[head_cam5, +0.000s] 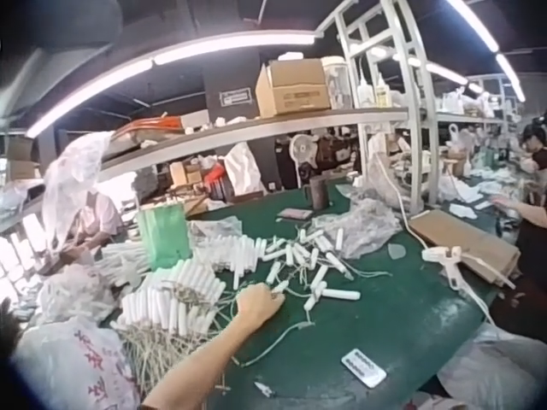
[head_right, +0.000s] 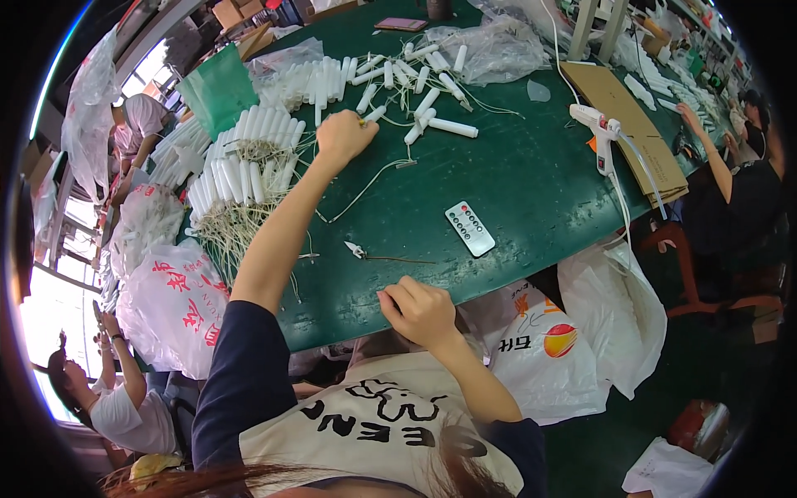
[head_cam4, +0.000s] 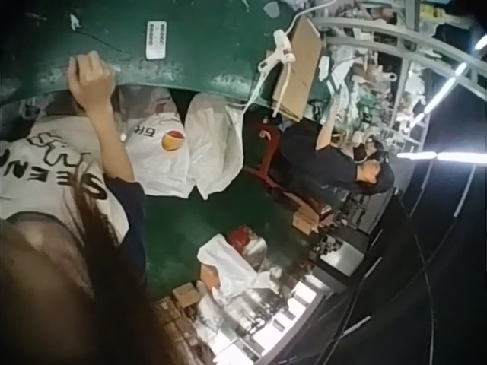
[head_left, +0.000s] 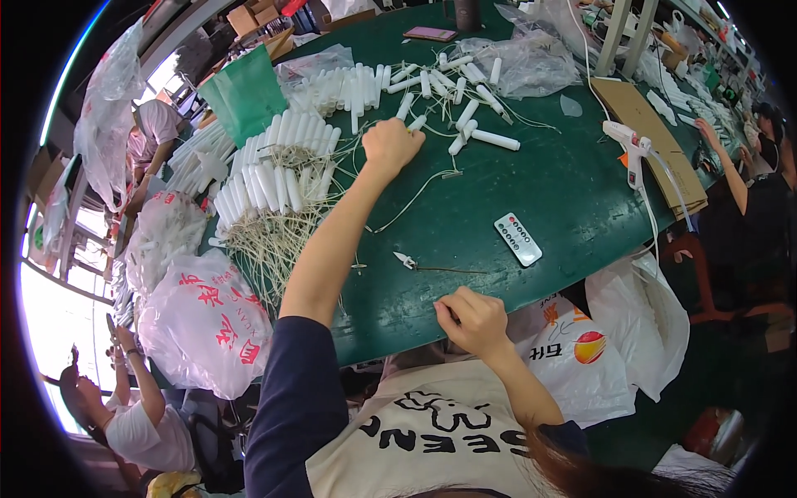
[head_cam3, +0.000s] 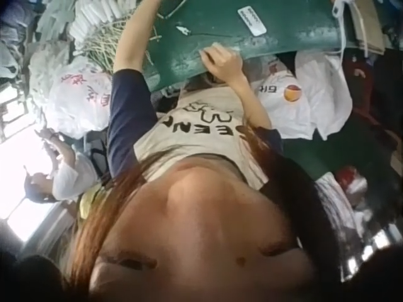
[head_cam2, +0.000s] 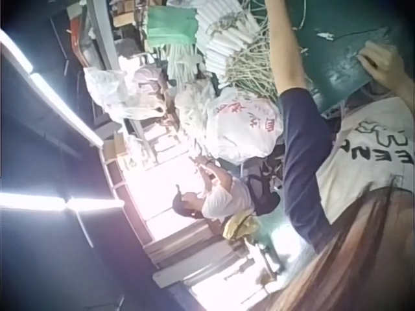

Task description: Inserting thin leads or wires into small white plastic cylindrical components at an assembly workbench.

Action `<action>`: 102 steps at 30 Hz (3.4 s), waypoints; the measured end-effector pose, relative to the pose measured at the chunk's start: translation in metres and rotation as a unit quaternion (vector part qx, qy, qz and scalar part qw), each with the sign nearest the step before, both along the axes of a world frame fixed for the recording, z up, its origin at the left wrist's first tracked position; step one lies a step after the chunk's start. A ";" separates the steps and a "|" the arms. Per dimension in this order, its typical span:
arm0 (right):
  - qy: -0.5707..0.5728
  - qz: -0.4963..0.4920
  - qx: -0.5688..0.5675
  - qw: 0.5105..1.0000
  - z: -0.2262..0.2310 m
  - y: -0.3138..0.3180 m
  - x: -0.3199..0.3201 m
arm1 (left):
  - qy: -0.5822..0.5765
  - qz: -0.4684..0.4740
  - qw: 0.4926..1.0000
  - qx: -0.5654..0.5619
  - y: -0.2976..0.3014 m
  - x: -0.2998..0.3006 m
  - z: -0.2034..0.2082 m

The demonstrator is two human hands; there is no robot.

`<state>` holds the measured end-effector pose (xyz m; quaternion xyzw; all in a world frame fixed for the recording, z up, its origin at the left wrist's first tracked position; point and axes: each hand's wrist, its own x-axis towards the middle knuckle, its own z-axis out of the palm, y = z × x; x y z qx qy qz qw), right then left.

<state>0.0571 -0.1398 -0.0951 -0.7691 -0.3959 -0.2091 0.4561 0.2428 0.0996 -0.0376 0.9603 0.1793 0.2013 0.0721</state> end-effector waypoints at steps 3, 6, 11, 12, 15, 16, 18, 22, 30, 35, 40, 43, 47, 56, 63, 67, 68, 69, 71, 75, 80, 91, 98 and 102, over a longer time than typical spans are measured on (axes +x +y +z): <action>-0.001 -0.005 0.001 1.000 0.001 0.000 -0.001 | -0.043 -0.001 0.999 0.028 -0.003 -0.026 0.043; -0.001 -0.007 0.006 1.000 0.001 0.000 -0.001 | -0.064 0.024 0.994 0.081 0.003 -0.052 0.084; 0.001 -0.009 -0.007 1.000 0.001 -0.001 -0.002 | -0.226 -0.028 0.969 0.098 -0.002 -0.111 0.147; -0.001 -0.007 -0.006 1.000 0.001 -0.001 -0.003 | -0.263 -0.042 0.960 0.086 -0.004 -0.124 0.158; 0.000 0.014 0.006 1.000 0.001 -0.006 -0.005 | -0.346 -0.075 0.933 0.068 -0.016 -0.163 0.184; 0.050 0.033 0.067 0.996 0.003 -0.009 -0.006 | -0.347 -0.075 0.932 0.067 -0.022 -0.177 0.192; 0.089 0.024 0.156 0.984 0.013 -0.018 -0.003 | -0.309 -0.081 0.944 -0.078 -0.036 -0.205 0.201; 0.139 0.045 0.364 0.920 0.044 -0.050 0.009 | -0.188 -0.241 0.948 -0.090 -0.056 -0.257 0.204; -0.005 0.021 0.283 0.959 0.079 -0.076 -0.013 | -0.001 -0.492 0.866 -0.087 -0.083 -0.264 0.171; 0.012 -0.020 0.120 0.993 0.103 -0.073 -0.038 | 0.017 -0.523 0.845 -0.111 -0.092 -0.252 0.144; 0.129 0.166 0.038 0.977 0.094 -0.072 -0.037 | 0.051 -0.546 0.820 -0.164 -0.096 -0.251 0.125; 0.270 0.258 0.111 0.921 0.088 -0.092 -0.049 | 0.076 -0.528 0.806 -0.255 -0.091 -0.254 0.129; 0.430 0.391 0.385 0.717 0.095 -0.099 -0.067 | 0.154 -0.413 0.752 -0.490 -0.095 -0.251 0.126; 0.400 0.196 0.048 0.894 0.080 -0.069 -0.047 | 0.098 -0.415 0.848 -0.316 -0.104 -0.259 0.128; 0.317 0.174 0.012 0.932 0.080 -0.064 -0.045 | -0.033 -0.470 0.882 0.017 -0.112 -0.255 0.109; 0.282 0.136 0.015 0.950 0.078 -0.057 -0.045 | -0.043 -0.458 0.882 0.104 -0.110 -0.254 0.102; 0.276 0.139 0.009 0.951 0.077 -0.056 -0.044 | -0.036 -0.453 0.882 0.124 -0.110 -0.254 0.101; 0.270 0.143 0.004 0.952 0.076 -0.055 -0.044 | -0.029 -0.447 0.883 0.143 -0.111 -0.254 0.100; 0.271 0.142 -0.012 0.952 0.074 -0.055 -0.043 | -0.024 -0.451 0.881 0.140 -0.112 -0.253 0.100; 0.282 0.140 0.008 0.949 0.067 -0.054 -0.042 | -0.008 -0.501 0.864 -0.042 -0.105 -0.245 0.101; 0.289 0.142 0.025 0.947 0.063 -0.054 -0.041 | -0.021 -0.458 0.841 -0.287 -0.103 -0.235 0.104; 0.287 0.119 -0.004 0.950 0.059 -0.050 -0.040 | 0.039 -0.469 0.882 -0.013 -0.112 -0.232 0.096; 0.325 0.085 0.070 0.939 0.031 -0.054 -0.031 | 0.045 -0.400 0.848 -0.344 -0.102 -0.197 0.061; 0.341 0.069 0.130 0.928 0.026 -0.053 -0.028 | 0.002 -0.421 0.903 -0.088 -0.084 -0.181 0.005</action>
